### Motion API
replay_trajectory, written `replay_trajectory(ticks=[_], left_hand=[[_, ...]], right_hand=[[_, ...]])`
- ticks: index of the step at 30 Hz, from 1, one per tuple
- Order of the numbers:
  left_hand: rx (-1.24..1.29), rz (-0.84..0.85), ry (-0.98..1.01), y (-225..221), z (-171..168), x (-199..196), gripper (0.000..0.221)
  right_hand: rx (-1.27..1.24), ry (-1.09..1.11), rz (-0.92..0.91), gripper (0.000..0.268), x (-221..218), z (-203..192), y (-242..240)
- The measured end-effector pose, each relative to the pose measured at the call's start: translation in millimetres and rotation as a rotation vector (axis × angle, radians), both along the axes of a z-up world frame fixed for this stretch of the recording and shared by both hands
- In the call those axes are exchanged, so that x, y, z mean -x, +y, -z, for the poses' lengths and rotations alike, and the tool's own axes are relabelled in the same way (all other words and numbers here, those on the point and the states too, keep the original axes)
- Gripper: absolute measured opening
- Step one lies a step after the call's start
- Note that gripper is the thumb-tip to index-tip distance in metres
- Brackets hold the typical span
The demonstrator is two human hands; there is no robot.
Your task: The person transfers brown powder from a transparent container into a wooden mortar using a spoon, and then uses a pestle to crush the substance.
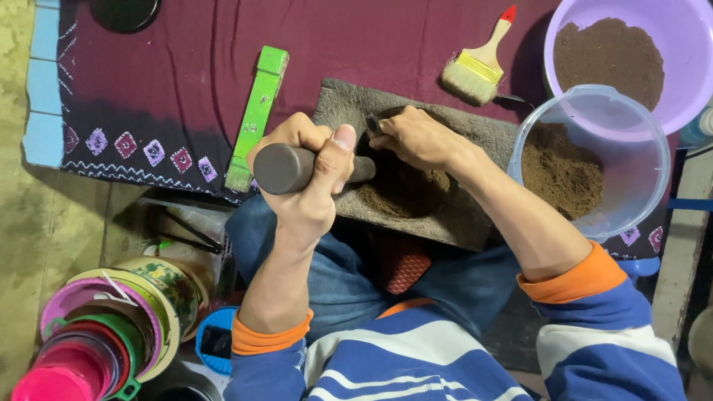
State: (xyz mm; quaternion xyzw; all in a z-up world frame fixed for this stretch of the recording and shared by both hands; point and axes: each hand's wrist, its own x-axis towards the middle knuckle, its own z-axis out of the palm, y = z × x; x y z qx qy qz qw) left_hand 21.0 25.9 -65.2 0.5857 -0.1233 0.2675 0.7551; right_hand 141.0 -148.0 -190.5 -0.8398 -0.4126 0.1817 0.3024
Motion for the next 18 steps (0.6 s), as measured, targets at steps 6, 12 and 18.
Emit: replay_trajectory(ticks=[6, 12, 18], left_hand=[[-0.024, -0.016, -0.056, 0.2, 1.3, -3.3, 0.040], [-0.055, -0.010, -0.049, 3.3, 3.9, -7.7, 0.040], [-0.040, -0.046, -0.059, -15.0, 3.7, -13.7, 0.041]], right_hand=[[-0.078, 0.016, -0.004, 0.029, 27.0, -25.2, -9.5], [-0.094, 0.029, 0.045, 0.012, 48.6, -39.9, -26.0], [-0.016, -0.014, 0.025, 0.009, 70.7, -28.5, -49.9]])
